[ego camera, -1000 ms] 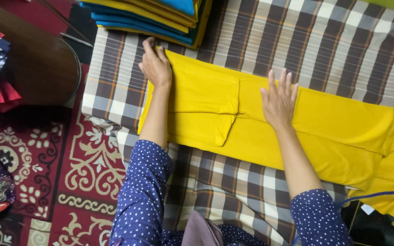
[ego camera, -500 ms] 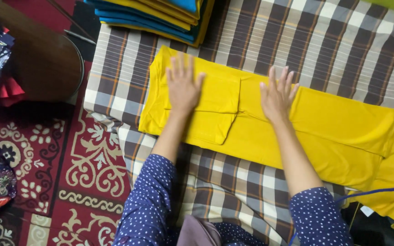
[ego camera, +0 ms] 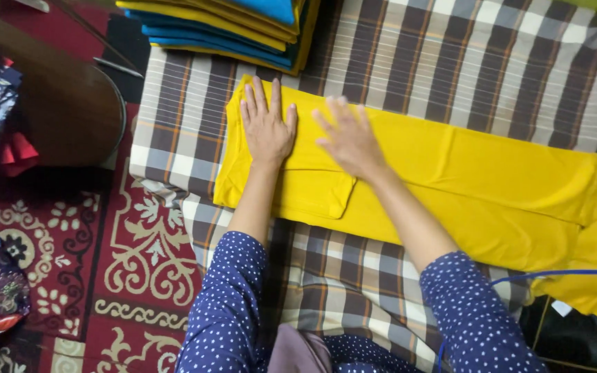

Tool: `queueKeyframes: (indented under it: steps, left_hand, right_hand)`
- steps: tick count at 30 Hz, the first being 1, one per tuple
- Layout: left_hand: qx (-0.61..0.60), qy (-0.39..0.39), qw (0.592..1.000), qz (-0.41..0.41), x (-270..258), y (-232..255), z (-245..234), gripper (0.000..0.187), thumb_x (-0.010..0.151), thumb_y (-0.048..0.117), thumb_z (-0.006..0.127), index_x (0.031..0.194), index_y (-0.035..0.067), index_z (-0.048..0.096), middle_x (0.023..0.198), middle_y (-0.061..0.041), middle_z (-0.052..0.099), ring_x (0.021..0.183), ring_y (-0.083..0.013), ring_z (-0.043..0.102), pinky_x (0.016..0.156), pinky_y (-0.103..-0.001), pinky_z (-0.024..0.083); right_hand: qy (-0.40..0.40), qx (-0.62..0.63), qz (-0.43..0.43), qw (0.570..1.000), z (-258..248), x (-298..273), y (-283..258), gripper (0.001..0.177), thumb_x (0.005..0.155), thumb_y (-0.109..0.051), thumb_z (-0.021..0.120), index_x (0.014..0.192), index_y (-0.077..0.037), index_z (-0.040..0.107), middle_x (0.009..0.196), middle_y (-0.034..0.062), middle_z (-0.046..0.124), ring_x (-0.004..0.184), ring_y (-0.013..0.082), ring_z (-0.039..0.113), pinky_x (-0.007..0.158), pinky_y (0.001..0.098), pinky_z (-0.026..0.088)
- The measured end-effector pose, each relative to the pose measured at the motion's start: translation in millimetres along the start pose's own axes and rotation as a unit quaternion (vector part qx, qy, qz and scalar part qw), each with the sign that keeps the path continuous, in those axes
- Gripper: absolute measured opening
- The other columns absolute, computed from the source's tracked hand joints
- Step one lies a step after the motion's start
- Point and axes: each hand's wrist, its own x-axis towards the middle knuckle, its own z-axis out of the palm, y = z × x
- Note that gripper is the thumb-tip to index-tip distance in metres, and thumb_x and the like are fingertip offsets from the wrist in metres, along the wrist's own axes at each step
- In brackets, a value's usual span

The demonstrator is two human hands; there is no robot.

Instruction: Folding a yellow t-shirt into a neat rectangle on a flat surface.

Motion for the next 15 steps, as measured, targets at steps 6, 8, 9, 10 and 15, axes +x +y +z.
queueKeyframes:
  steps: [6, 8, 9, 10, 15]
  left_hand:
    - [-0.008, 0.014, 1.000, 0.002, 5.6, -1.6, 5.3, 0.067, 0.104, 0.058, 0.037, 0.163, 0.029, 0.031, 0.172, -0.012, 0.015, 0.159, -0.0325, 0.014, 0.129, -0.049, 0.011]
    - [-0.006, 0.020, 1.000, 0.004, 5.1, -2.5, 7.6, 0.067, 0.104, 0.058, 0.038, 0.163, 0.028, 0.031, 0.172, -0.013, 0.016, 0.159, -0.0332, 0.015, 0.128, -0.050, 0.009]
    - [-0.008, 0.021, 1.000, 0.009, 6.3, -3.0, 12.9, 0.067, 0.104, 0.058, 0.038, 0.163, 0.028, 0.031, 0.172, -0.013, 0.016, 0.159, -0.0332, 0.015, 0.128, -0.050, 0.009]
    - [-0.011, 0.025, 1.000, -0.005, 7.3, -2.5, 18.9, 0.067, 0.105, 0.057, 0.038, 0.164, 0.027, 0.030, 0.172, -0.014, 0.015, 0.159, -0.0351, 0.014, 0.128, -0.052, 0.008]
    - [-0.190, 0.079, 0.978, 0.023, -42.0, 117.8, 44.4, 0.061, 0.102, 0.042, 0.054, 0.155, 0.012, 0.046, 0.160, -0.032, 0.031, 0.147, -0.0507, 0.034, 0.124, -0.058, 0.020]
  right_hand:
    - [0.193, -0.027, 0.125, 0.973, -5.4, -123.0, 144.3, 0.044, 0.112, -0.037, 0.055, 0.154, -0.022, 0.056, 0.153, 0.0129, 0.054, 0.146, 0.0343, 0.042, 0.123, 0.0519, 0.020]
    - [0.202, -0.139, 0.267, 0.932, 6.3, -179.2, 197.7, 0.059, 0.114, -0.031, 0.054, 0.167, -0.018, 0.032, 0.162, 0.0244, 0.038, 0.147, 0.0456, 0.033, 0.115, 0.0639, 0.023]
    - [0.204, -0.141, 0.271, 0.930, 7.8, -186.0, 199.0, 0.059, 0.114, -0.031, 0.054, 0.167, -0.018, 0.032, 0.162, 0.0244, 0.038, 0.147, 0.0456, 0.033, 0.115, 0.0639, 0.023]
    - [0.169, -0.096, 0.327, 0.925, 9.3, -193.4, 201.4, 0.059, 0.114, -0.035, 0.045, 0.167, -0.016, 0.027, 0.165, 0.0268, 0.027, 0.152, 0.0452, 0.023, 0.118, 0.0662, 0.017]
    - [0.149, -0.042, 0.366, 0.918, -1.1, -142.4, 125.6, 0.060, 0.110, -0.040, 0.053, 0.156, -0.003, 0.047, 0.161, 0.0363, 0.033, 0.151, 0.0491, 0.028, 0.119, 0.0696, 0.012]
